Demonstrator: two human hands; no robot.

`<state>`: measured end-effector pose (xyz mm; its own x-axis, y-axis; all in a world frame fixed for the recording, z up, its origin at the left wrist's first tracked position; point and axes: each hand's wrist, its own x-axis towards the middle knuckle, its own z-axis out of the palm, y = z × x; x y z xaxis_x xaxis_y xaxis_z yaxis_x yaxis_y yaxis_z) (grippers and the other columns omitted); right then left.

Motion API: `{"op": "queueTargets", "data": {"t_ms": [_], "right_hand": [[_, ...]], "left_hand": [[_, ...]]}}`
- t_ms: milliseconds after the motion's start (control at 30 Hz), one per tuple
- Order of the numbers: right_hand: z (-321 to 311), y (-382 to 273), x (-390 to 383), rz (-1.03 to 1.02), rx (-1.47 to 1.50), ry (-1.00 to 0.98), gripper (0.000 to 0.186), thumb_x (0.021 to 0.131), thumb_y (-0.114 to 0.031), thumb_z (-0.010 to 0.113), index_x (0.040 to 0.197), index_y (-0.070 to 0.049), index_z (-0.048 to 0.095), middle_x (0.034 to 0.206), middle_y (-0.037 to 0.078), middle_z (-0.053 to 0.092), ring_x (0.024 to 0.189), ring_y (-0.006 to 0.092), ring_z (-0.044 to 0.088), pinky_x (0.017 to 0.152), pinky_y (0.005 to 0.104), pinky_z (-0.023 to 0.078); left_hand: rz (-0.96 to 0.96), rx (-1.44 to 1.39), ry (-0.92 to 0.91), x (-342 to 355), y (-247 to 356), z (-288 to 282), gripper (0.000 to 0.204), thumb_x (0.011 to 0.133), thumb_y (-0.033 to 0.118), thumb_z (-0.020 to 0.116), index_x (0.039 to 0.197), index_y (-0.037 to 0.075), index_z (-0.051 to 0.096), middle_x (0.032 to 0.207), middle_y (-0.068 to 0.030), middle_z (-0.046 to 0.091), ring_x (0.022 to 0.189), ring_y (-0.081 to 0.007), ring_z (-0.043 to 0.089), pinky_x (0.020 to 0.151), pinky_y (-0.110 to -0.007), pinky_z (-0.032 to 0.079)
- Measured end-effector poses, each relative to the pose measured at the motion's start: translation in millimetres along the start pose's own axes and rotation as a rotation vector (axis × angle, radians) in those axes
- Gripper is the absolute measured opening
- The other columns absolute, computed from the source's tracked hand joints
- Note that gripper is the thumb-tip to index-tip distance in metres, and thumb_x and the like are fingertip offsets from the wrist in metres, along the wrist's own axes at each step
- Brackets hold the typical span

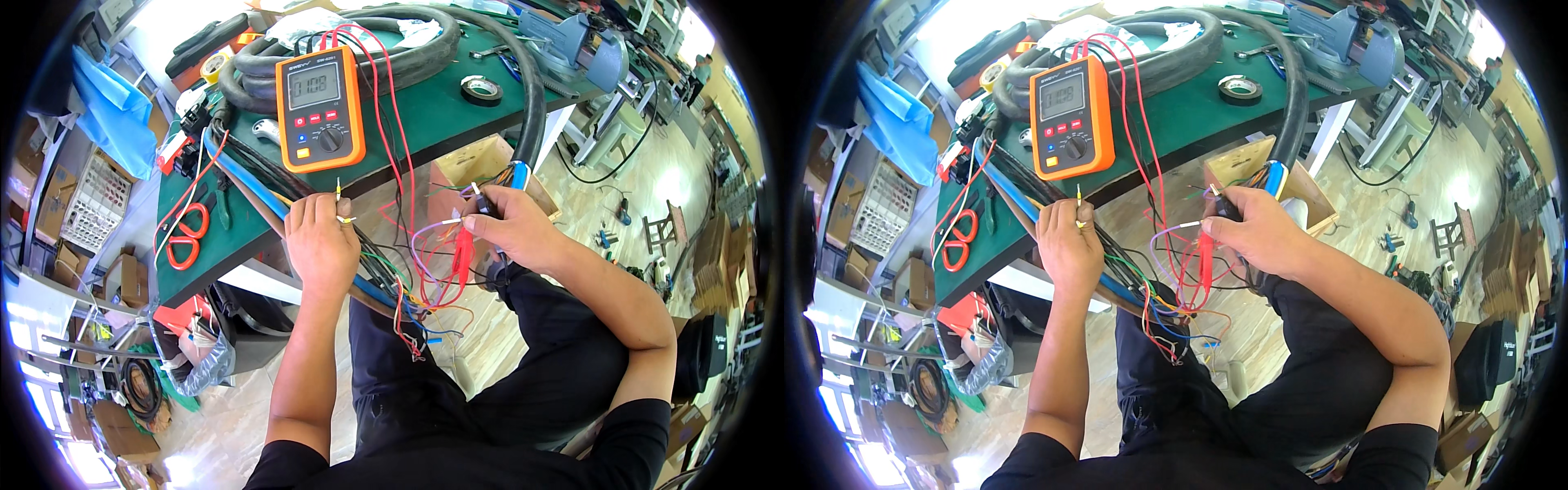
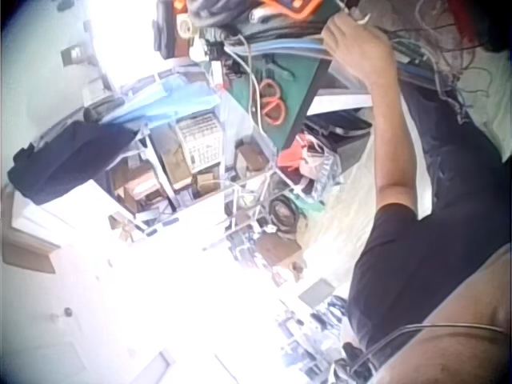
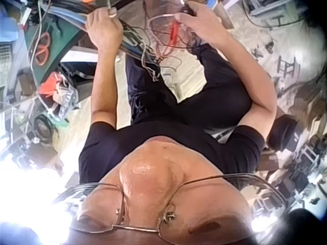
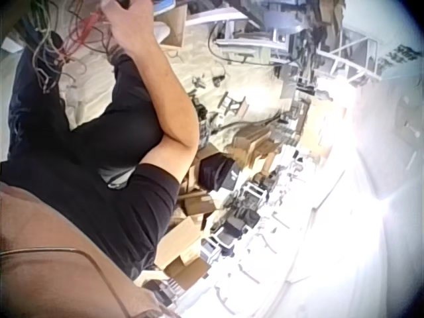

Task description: The person uses a multimeter to test voltage or continuity on wires within a large bundle, pressing probes against wire tips while turning the meter dial.

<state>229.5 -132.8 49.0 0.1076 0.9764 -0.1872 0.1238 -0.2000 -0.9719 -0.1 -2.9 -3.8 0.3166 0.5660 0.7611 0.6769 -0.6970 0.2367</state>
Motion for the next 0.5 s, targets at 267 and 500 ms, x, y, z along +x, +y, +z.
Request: {"op": "queueTargets", "data": {"t_ms": [267, 500], "right_hand": [[-2.0, 6.0, 2.4, 0.005, -0.083, 0.031, 0.016, 0.091, -0.016, 0.064, 0.096, -0.002, 0.061, 0.077, 0.000, 0.059, 0.067, 0.0066, 0.053, 0.059, 0.0257, 0.044], [0.1, 2.2, 1.1, -0.009, -0.096, 0.030, 0.016, 0.091, -0.016, 0.064, 0.096, -0.002, 0.060, 0.078, 0.000, 0.059, 0.068, 0.0072, 0.054, 0.060, 0.0258, 0.044]], "left_hand": [[-0.005, 0.017, -0.049, -3.2, -5.0, 1.9, 0.024, 0.072, 0.002, 0.064, 0.095, 0.004, 0.058, 0.096, -0.0100, 0.062, 0.098, -0.0310, 0.057, 0.086, -0.044, 0.043], [0.004, 0.016, -0.035, -2.1, -4.1, 0.8, 0.017, 0.077, 0.005, 0.062, 0.094, 0.004, 0.058, 0.094, -0.0107, 0.062, 0.096, -0.0320, 0.056, 0.085, -0.044, 0.043]]}}
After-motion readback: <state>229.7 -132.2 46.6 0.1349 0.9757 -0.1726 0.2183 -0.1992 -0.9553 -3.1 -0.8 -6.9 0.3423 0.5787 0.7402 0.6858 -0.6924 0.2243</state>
